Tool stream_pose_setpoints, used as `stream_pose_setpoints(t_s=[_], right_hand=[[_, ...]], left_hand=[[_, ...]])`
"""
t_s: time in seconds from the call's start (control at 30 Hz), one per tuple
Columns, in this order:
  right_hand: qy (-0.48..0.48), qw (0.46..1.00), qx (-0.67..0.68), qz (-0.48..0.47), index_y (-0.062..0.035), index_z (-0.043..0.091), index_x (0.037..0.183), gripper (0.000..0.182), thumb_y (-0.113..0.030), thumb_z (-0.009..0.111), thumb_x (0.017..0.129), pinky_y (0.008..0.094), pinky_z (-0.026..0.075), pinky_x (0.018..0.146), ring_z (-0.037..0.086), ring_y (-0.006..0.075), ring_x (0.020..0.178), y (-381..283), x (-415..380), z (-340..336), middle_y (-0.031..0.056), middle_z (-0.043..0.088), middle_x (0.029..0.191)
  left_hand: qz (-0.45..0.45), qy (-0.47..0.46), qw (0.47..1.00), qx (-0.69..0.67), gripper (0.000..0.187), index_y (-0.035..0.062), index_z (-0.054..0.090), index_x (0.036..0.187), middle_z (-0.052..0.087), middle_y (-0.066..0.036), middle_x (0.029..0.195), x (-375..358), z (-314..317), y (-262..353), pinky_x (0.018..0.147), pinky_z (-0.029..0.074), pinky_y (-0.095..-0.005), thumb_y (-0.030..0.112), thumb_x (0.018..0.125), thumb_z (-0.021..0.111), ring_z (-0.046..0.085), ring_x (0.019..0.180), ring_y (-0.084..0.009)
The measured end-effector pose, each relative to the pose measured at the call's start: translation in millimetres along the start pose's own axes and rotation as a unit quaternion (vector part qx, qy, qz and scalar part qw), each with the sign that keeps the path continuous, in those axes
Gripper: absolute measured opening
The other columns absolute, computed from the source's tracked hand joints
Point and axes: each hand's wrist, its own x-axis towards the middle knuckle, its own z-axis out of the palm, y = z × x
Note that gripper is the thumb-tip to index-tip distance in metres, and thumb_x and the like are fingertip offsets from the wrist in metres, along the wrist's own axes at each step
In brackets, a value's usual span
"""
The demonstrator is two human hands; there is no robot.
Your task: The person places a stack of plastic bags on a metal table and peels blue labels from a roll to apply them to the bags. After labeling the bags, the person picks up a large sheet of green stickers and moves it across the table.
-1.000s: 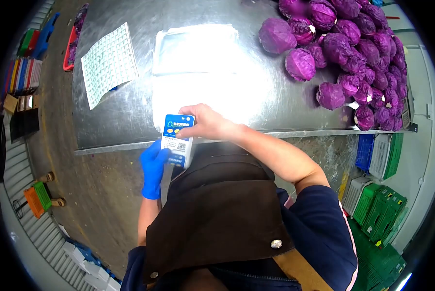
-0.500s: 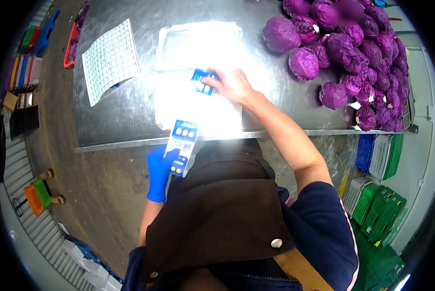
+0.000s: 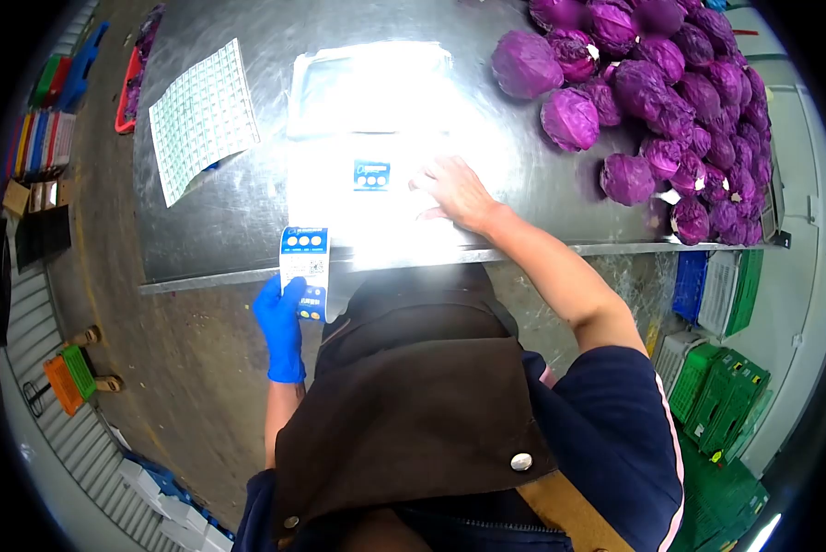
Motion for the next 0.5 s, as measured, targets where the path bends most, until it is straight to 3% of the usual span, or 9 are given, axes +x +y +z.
stream_pose_setpoints(t_s=[0.13,0.23,0.33,0.43,0.5], right_hand=[[-0.027,1.000,0.006,0.009,-0.0163,0.065,0.088,0.023,-0.034,0.070,0.075,0.0347,0.040,0.078,0.051,0.0220,0.083,17,3,9,-0.0015,0.055,0.083],[-0.023,0.998,0.049,0.012,-0.0160,0.067,0.083,0.019,-0.033,0.069,0.076,0.0355,0.040,0.079,0.051,0.0224,0.083,28,4,10,-0.0013,0.056,0.078],[-0.079,0.996,0.037,0.026,-0.0169,0.065,0.091,0.015,-0.026,0.064,0.080,0.0413,0.045,0.079,0.053,0.0289,0.093,35,5,10,0.0066,0.058,0.092],[-0.089,0.995,0.033,0.003,-0.0140,0.064,0.091,0.012,-0.019,0.061,0.081,0.0423,0.045,0.081,0.053,0.0299,0.094,33,8,5,0.0071,0.058,0.093],[-0.072,0.997,0.000,-0.009,-0.0136,0.064,0.089,0.010,-0.017,0.062,0.079,0.0395,0.044,0.082,0.053,0.0256,0.090,35,8,8,0.0038,0.057,0.086]], left_hand=[[0.004,-0.018,1.000,0.009,0.021,-0.0037,0.067,0.100,0.067,-0.006,0.087,2,3,1,0.068,0.048,-0.0250,0.008,0.082,0.065,0.060,0.076,-0.0106],[0.003,-0.021,1.000,-0.001,0.021,-0.0035,0.068,0.100,0.068,-0.006,0.088,2,7,3,0.068,0.048,-0.0249,0.008,0.083,0.065,0.061,0.077,-0.0108],[0.016,-0.014,1.000,-0.016,0.019,-0.0026,0.068,0.099,0.068,-0.006,0.087,1,7,-1,0.066,0.048,-0.0243,0.007,0.082,0.065,0.061,0.074,-0.0108],[0.022,-0.019,0.999,-0.017,0.018,-0.0021,0.069,0.097,0.068,-0.007,0.086,-3,9,2,0.064,0.048,-0.0240,0.006,0.081,0.065,0.061,0.072,-0.0108],[0.016,-0.029,0.999,-0.003,0.019,-0.0021,0.069,0.097,0.068,-0.007,0.086,-7,8,7,0.064,0.048,-0.0241,0.005,0.080,0.065,0.061,0.072,-0.0110]])
